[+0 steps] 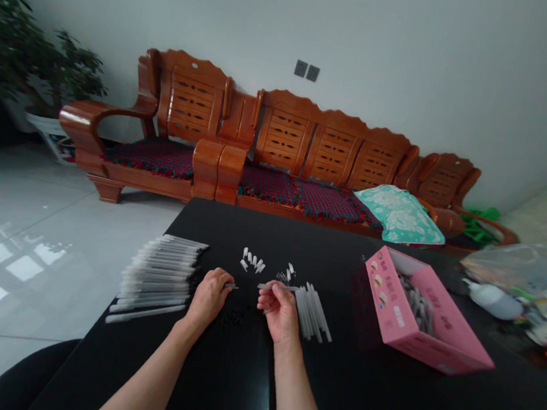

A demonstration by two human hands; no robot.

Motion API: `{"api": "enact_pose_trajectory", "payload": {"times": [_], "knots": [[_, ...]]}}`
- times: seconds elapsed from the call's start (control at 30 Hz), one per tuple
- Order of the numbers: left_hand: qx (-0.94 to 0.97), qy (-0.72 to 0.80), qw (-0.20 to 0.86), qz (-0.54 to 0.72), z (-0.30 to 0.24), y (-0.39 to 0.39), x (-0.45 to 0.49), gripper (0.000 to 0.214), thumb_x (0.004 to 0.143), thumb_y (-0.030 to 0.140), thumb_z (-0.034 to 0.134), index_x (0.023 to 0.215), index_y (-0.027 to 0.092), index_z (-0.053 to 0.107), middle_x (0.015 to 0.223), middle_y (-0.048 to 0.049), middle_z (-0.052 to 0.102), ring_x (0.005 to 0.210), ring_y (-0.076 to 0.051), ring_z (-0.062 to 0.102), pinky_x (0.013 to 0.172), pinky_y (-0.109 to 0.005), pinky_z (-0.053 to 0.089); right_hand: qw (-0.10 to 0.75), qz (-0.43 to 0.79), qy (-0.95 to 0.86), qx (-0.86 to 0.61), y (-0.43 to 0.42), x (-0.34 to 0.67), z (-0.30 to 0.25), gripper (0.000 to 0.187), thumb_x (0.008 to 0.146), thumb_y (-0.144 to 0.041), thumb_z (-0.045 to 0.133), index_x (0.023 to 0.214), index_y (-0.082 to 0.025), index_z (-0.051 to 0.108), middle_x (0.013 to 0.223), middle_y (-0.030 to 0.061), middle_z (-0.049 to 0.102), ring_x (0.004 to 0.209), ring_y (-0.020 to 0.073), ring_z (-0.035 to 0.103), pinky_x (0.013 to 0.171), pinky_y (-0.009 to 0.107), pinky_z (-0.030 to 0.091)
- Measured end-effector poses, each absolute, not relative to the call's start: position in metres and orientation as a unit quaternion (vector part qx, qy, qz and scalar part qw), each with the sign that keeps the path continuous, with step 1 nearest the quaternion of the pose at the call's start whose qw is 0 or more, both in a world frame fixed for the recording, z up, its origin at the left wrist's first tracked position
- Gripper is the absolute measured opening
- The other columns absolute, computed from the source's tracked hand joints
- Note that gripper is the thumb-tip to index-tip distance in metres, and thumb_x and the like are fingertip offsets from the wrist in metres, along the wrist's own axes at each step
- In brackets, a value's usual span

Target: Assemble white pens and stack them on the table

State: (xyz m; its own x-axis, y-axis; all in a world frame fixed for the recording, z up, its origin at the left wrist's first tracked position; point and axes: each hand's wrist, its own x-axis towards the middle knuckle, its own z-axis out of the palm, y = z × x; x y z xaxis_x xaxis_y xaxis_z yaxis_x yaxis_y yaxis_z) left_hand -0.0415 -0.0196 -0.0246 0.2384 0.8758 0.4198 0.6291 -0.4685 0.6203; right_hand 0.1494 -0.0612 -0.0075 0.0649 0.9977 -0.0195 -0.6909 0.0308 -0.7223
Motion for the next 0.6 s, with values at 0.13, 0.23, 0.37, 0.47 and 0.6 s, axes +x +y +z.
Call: {"api": "enact_pose_trajectory", "payload": {"times": [0.13,0.23,0.37,0.47,0.6], "knots": [[0.726,0.474,0.286,0.408,-0.012,-0.027,-0.033,0.015,0.084,0.025,0.055,0.089,0.020,0.068,0.086,-0.0044,0.067,0.078,-0.019,0.062,0.074,-0.030,0.047,0.672,0.620,-0.269,-0.304,-0.062,0.148,-0.005,0.017,0.080,-0.026,0.070,0.088,-0.011,0.067,0.071,0.0083,0.075,0.056,0.0159,0.070,0.048,0.023,0.059],[0.671,0.441,0.411,0.431,-0.009,-0.029,-0.027,0.021,0.083,0.033,0.058,0.093,0.018,0.069,0.082,-0.0037,0.069,0.072,-0.017,0.062,0.066,-0.025,0.047,0.677,0.600,-0.278,-0.323,-0.062,0.145,-0.004,0.018,0.079,-0.027,0.070,0.088,-0.012,0.067,0.070,0.0078,0.074,0.054,0.0159,0.069,0.047,0.024,0.058],[0.611,0.414,0.508,0.444,-0.011,-0.026,-0.022,0.029,0.080,0.038,0.063,0.094,0.014,0.068,0.068,-0.0021,0.064,0.059,-0.014,0.058,0.055,-0.022,0.044,0.687,0.563,-0.288,-0.359,-0.059,0.143,-0.005,0.022,0.077,-0.030,0.072,0.087,-0.012,0.066,0.066,0.0056,0.072,0.047,0.0140,0.065,0.039,0.021,0.053],[0.599,0.406,0.524,0.448,-0.011,-0.025,-0.022,0.030,0.078,0.039,0.065,0.094,0.013,0.069,0.067,-0.0019,0.064,0.059,-0.013,0.057,0.054,-0.021,0.044,0.686,0.542,-0.305,-0.378,-0.058,0.141,-0.005,0.023,0.078,-0.033,0.071,0.086,-0.011,0.066,0.062,0.0033,0.069,0.042,0.0118,0.060,0.034,0.019,0.047],[0.610,0.400,0.519,0.445,-0.008,-0.028,-0.022,0.029,0.078,0.038,0.065,0.093,0.013,0.070,0.071,-0.0037,0.066,0.062,-0.014,0.057,0.056,-0.022,0.045,0.676,0.531,-0.328,-0.391,-0.059,0.140,-0.005,0.024,0.079,-0.034,0.069,0.086,-0.011,0.066,0.060,0.0021,0.067,0.040,0.0104,0.057,0.032,0.018,0.044]]}}
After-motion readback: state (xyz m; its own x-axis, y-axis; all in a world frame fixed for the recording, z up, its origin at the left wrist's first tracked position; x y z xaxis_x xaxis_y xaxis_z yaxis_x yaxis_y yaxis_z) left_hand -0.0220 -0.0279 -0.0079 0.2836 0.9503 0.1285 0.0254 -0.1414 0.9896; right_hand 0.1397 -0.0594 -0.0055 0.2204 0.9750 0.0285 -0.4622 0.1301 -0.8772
